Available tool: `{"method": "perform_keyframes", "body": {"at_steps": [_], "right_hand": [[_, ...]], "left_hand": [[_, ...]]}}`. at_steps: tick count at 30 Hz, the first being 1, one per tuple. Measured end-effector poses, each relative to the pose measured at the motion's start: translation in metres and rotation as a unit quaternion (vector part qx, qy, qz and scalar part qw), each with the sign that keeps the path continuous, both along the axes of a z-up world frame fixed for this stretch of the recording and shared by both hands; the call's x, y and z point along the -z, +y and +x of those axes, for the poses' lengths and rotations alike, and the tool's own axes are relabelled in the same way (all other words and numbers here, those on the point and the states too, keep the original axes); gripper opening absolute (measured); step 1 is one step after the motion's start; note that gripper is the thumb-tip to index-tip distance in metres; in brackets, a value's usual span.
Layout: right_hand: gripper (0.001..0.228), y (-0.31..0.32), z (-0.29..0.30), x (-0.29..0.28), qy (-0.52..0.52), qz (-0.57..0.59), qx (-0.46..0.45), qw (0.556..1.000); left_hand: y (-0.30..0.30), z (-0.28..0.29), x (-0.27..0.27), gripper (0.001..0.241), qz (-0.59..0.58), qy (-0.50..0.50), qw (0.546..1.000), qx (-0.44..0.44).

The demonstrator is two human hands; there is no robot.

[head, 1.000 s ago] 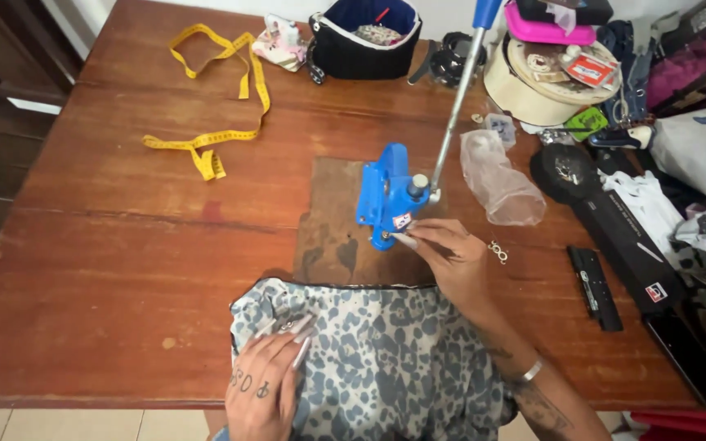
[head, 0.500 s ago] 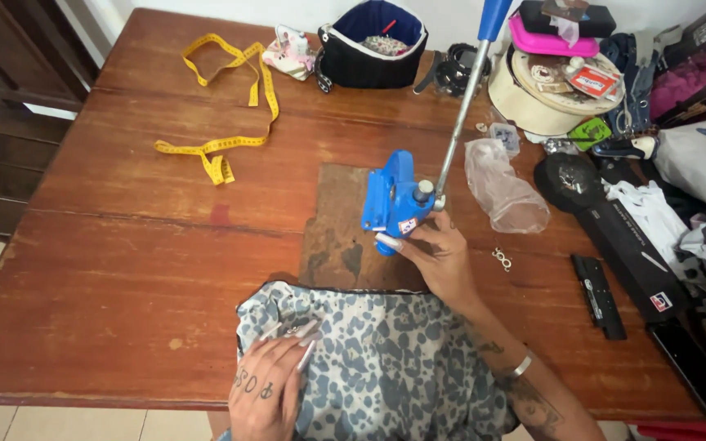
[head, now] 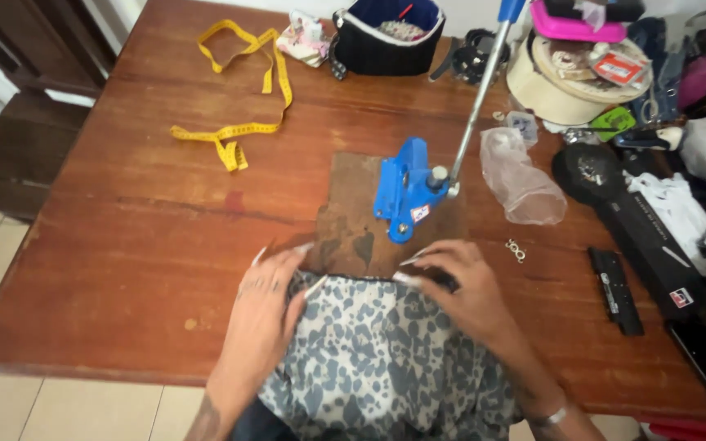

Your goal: Using a manual hand press to attach metal grommets to a piece of leopard-print fabric.

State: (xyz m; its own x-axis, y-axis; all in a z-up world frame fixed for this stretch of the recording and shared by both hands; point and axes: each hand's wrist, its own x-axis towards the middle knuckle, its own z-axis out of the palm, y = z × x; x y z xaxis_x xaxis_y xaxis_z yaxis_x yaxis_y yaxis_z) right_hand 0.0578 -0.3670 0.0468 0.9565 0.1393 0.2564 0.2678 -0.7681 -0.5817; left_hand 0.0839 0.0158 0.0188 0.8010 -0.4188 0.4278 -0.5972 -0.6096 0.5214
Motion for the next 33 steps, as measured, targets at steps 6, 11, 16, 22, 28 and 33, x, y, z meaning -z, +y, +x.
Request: {"method": "perform_keyframes", "body": {"at_steps": [6, 11, 16, 22, 28, 33], "right_hand": [[0.048, 0.02, 0.004, 0.048, 0.004, -0.033, -0.081, 0.996], [0.04, 0.034, 0.016, 0.075, 0.001, -0.067, -0.052, 0.996], [0.033, 0.021, 0.012, 0.049, 0.057, -0.012, -0.07, 0.996], [0.047, 0.018, 0.0, -0.012, 0.22, 0.323, -0.139, 0.91], [0.019, -0.008, 0.01, 0.005, 0.185, 0.28, -0.059, 0.94], [0.02, -0.009, 0.026, 0.026, 0.223, 0.367, 0.051, 0.902]], "left_hand": [[-0.005, 0.02, -0.013, 0.065, 0.205, 0.146, 0.968, -0.023], [-0.008, 0.023, -0.009, 0.055, 0.223, 0.194, 0.955, -0.013], [-0.011, 0.019, -0.041, 0.026, 0.159, 0.223, 0.962, 0.016], [-0.036, 0.037, -0.086, 0.024, -0.031, 0.303, 0.943, 0.135], [-0.069, 0.059, -0.074, 0.038, -0.149, 0.339, 0.921, 0.124], [-0.098, 0.065, -0.057, 0.04, -0.128, 0.423, 0.897, 0.034]]}}
